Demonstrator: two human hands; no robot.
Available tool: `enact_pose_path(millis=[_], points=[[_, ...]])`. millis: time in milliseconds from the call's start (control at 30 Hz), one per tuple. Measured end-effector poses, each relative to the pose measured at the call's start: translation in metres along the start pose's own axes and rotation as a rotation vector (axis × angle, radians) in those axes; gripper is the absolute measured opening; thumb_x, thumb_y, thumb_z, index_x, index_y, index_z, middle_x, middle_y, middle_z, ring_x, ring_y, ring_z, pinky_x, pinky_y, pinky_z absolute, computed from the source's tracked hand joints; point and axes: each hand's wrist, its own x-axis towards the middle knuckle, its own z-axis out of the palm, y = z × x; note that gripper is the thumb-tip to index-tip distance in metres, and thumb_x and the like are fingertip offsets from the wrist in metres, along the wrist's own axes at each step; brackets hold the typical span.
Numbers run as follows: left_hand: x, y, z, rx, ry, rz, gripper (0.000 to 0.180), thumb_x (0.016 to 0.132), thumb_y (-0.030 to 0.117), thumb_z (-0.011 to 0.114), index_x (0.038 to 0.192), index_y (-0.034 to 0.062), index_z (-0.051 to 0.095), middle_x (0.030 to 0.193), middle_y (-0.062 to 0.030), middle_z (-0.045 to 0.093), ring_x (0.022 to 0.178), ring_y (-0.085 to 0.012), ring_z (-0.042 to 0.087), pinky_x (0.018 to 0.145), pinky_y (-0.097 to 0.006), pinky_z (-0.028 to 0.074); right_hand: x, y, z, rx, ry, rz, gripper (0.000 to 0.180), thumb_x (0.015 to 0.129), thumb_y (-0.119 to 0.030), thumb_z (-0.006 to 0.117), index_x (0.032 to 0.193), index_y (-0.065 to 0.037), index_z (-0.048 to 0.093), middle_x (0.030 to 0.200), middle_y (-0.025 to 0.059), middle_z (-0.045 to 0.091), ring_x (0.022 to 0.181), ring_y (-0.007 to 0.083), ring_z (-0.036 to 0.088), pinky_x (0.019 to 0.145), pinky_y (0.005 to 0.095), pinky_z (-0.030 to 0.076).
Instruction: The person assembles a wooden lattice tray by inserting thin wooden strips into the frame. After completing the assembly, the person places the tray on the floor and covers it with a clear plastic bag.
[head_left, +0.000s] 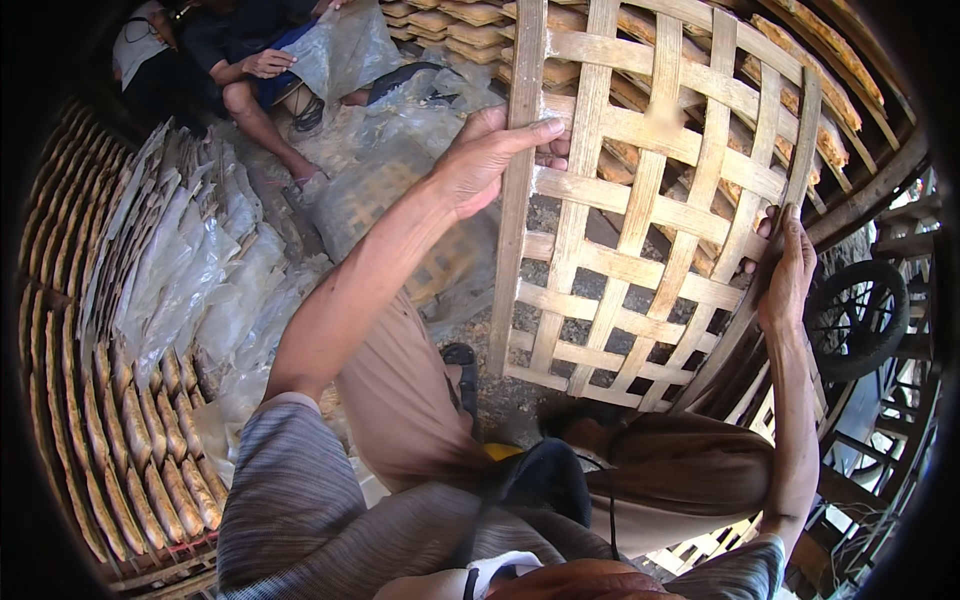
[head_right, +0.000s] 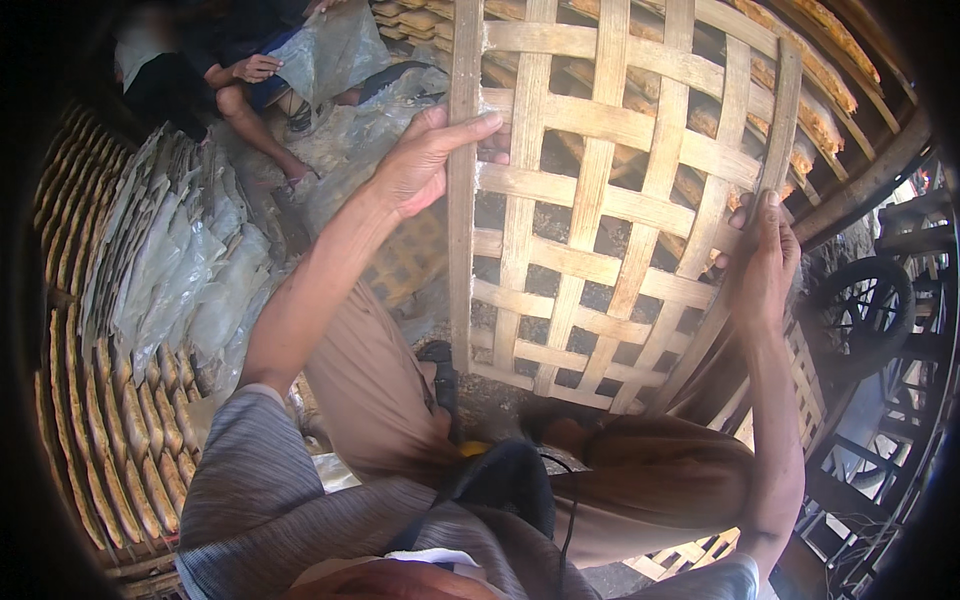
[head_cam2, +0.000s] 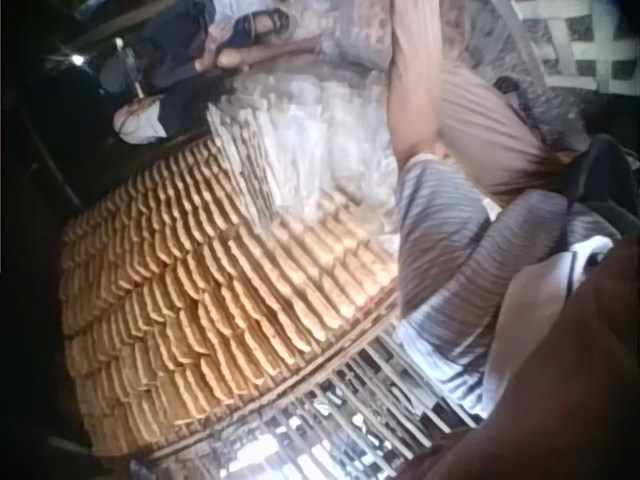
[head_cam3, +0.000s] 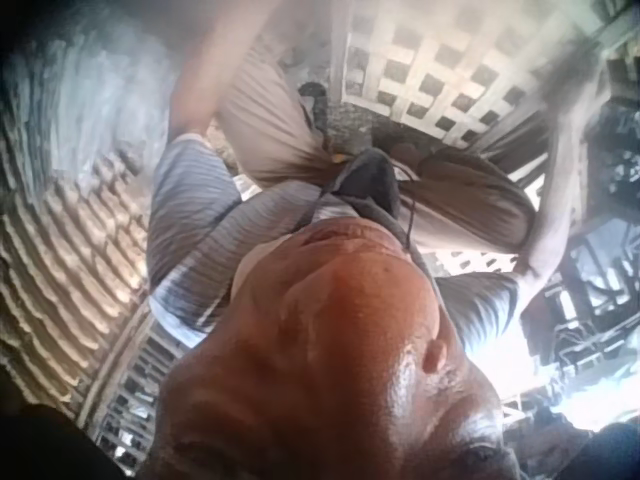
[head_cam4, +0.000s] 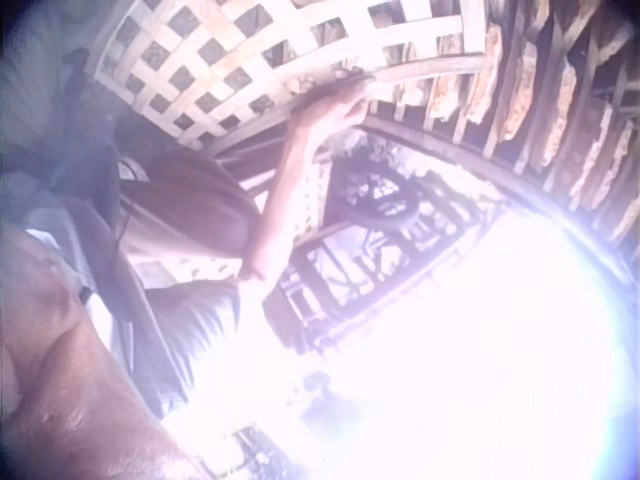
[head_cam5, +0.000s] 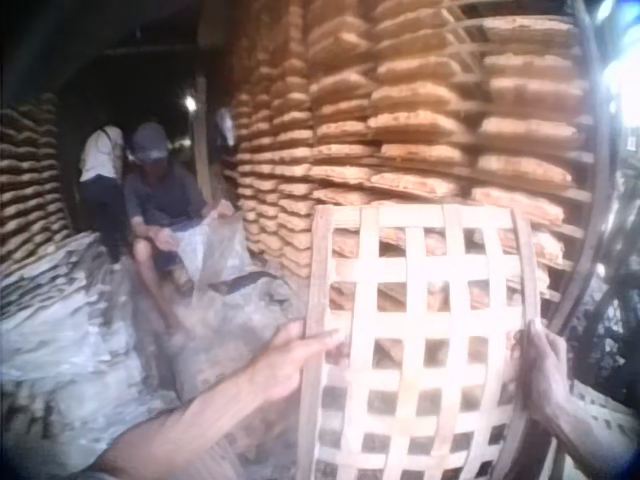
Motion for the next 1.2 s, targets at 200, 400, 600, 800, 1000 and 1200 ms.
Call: enact_pose_path(millis=[200,400,600,800,1000,1200], points=[[-0.001,-0.007,-0.001,0.209,0.168,-0.019,0.033,0.094,0.028,0.079,0.113,0.0019,0.072,0.099,-0.0063,0.071,0.093,-0.0143,0.069,0.082,-0.033,0.062,-0.002,0.002,0.003,-0.009,-0.014,0.023,0.045,0.102,-0.05,0.063,0.11,-0.007,0.068,0.083,0.0001,0.063,0.066,0.0054,0.059,0.047,0.0224,0.051],[0.0,-0.008,-0.002,0.07,0.047,-0.048,0.06,0.093,0.031,0.079,0.136,-0.0048,0.057,0.126,-0.0179,0.067,0.111,-0.0219,0.07,0.089,-0.037,0.064,-0.005,-0.004,0.001,-0.044,-0.026,0.02,0.046,0.103,-0.051,0.061,0.108,-0.006,0.069,0.082,0.0003,0.062,0.067,0.0062,0.058,0.048,0.0233,0.05],[-0.008,0.006,0.011,0.239,0.073,0.006,0.066,0.09,0.033,0.08,0.134,-0.0099,0.055,0.117,-0.0174,0.068,0.102,-0.0218,0.072,0.072,-0.033,0.065,-0.005,-0.007,0.009,-0.054,-0.061,0.105,0.047,0.105,-0.052,0.058,0.113,-0.007,0.067,0.085,0.0001,0.063,0.069,0.0071,0.06,0.052,0.0229,0.051],[-0.005,0.005,-0.005,0.228,0.187,0.07,0.055,0.094,0.033,0.078,0.129,-0.0071,0.062,0.111,-0.0169,0.072,0.089,-0.0197,0.074,0.07,-0.031,0.065,-0.001,0.0,0.018,-0.131,-0.228,0.106,0.048,0.104,-0.048,0.061,0.117,-0.002,0.068,0.089,0.0024,0.068,0.075,0.009,0.066,0.061,0.0246,0.056],[0.0,0.024,-0.008,-0.092,-0.134,0.026,0.05,0.096,0.028,0.075,0.127,-0.0072,0.062,0.116,-0.0215,0.071,0.108,-0.028,0.073,0.082,-0.04,0.068,0.021,-0.005,0.006,-0.061,-0.029,-0.047,0.046,0.104,-0.051,0.061,0.103,-0.005,0.069,0.082,-0.0001,0.065,0.062,0.0043,0.06,0.051,0.0199,0.05],[0.0,-0.012,-0.002,0.233,0.147,-0.036,0.041,0.094,0.032,0.079,0.118,0.0017,0.067,0.105,-0.0067,0.072,0.092,-0.0145,0.069,0.075,-0.03,0.057,0.02,-0.004,0.003,-0.075,-0.097,0.037,0.057,0.105,-0.053,0.056,0.114,0.003,0.065,0.097,0.0079,0.066,0.084,0.0139,0.064,0.07,0.0304,0.058]])
